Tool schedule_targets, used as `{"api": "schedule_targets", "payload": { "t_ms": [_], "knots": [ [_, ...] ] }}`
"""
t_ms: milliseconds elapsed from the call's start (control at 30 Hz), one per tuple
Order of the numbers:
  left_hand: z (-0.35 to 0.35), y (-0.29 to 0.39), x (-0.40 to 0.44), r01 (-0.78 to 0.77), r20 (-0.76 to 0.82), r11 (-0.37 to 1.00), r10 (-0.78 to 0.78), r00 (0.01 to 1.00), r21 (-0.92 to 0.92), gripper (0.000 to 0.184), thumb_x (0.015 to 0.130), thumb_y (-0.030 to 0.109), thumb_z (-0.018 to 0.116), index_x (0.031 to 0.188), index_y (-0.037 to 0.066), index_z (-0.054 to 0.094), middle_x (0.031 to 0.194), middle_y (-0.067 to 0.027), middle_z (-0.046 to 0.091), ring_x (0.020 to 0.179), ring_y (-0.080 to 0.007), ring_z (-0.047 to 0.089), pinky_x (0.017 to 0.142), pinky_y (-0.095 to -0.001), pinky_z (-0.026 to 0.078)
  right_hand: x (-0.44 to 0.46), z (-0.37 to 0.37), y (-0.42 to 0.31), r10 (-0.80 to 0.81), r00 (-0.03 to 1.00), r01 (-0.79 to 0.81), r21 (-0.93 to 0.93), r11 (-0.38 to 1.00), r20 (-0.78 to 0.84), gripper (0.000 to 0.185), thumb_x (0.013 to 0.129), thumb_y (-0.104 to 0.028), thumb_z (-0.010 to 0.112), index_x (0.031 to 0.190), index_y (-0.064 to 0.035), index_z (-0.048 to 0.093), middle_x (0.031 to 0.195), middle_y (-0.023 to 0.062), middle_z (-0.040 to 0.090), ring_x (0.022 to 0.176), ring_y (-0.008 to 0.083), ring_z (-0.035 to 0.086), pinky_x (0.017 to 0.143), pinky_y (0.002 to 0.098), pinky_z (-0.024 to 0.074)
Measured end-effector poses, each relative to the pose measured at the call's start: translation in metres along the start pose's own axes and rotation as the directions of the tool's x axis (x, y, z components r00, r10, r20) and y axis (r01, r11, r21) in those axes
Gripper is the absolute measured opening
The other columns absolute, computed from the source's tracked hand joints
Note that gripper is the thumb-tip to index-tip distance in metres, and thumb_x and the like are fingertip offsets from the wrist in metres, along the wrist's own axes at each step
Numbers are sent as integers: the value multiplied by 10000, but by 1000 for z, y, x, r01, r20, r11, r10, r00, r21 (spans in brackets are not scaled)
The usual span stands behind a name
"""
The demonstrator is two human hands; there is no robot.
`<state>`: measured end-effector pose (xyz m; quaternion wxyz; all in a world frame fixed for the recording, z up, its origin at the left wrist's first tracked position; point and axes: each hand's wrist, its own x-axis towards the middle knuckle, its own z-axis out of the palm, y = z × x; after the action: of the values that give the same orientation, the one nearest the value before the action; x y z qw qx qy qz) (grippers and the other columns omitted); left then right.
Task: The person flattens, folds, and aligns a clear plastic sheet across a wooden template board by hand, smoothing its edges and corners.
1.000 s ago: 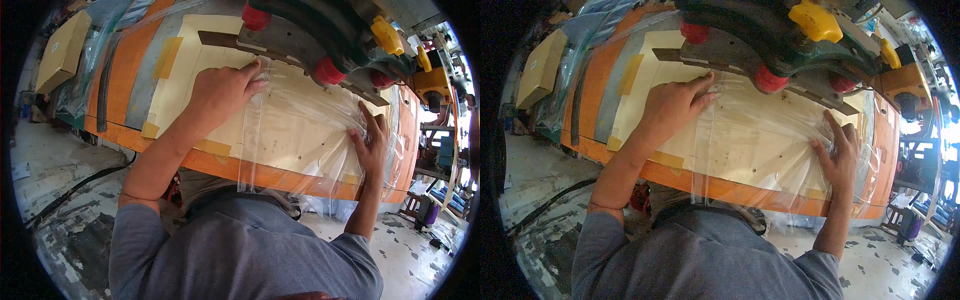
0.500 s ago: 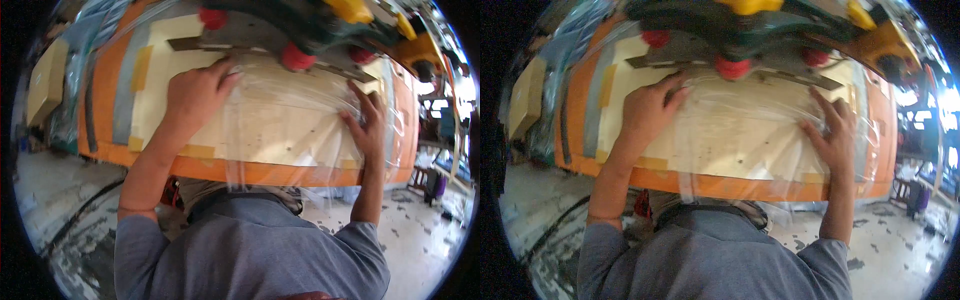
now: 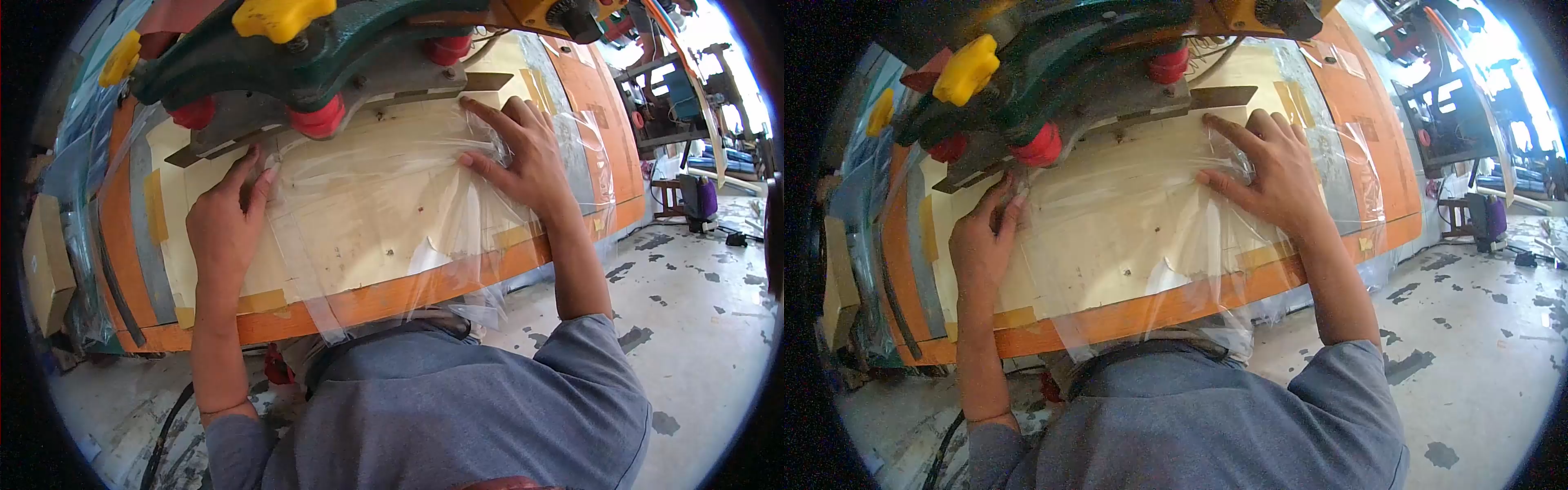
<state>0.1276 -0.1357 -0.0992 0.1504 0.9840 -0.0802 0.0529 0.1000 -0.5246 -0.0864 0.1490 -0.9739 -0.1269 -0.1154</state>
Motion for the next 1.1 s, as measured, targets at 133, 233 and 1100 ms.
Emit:
{"api": "schedule_targets", "payload": {
  "t_ms": [133,233,1100],
  "knots": [
    [-3,4,0,33,23,999,-33,999,-36,395,1026,448,650,1354,241,724,777,-126,738,716,-301,725,684,-407,550,0,1,1,-15,1000,15,-10,1000,-10,664,868,-588,760,1397,-191,698,902,81,514,895,281,513,842,426,419],
    [-3,3,0,20,10,999,-19,1000,-48,387,1043,448,628,1358,243,721,773,-117,737,711,-288,726,676,-395,545,0,0,-1,-16,1000,16,-3,1000,-13,666,867,-592,760,1395,-191,701,898,76,512,895,277,511,841,423,418],
    [8,-8,-1,-92,-104,994,87,991,-50,331,1012,385,689,1302,237,748,849,-106,774,721,-304,740,678,-399,580,5,-2,-15,1,999,-5,76,997,54,659,841,-438,800,1408,-126,676,895,105,520,899,315,526,867,434,437]
  ]
}}
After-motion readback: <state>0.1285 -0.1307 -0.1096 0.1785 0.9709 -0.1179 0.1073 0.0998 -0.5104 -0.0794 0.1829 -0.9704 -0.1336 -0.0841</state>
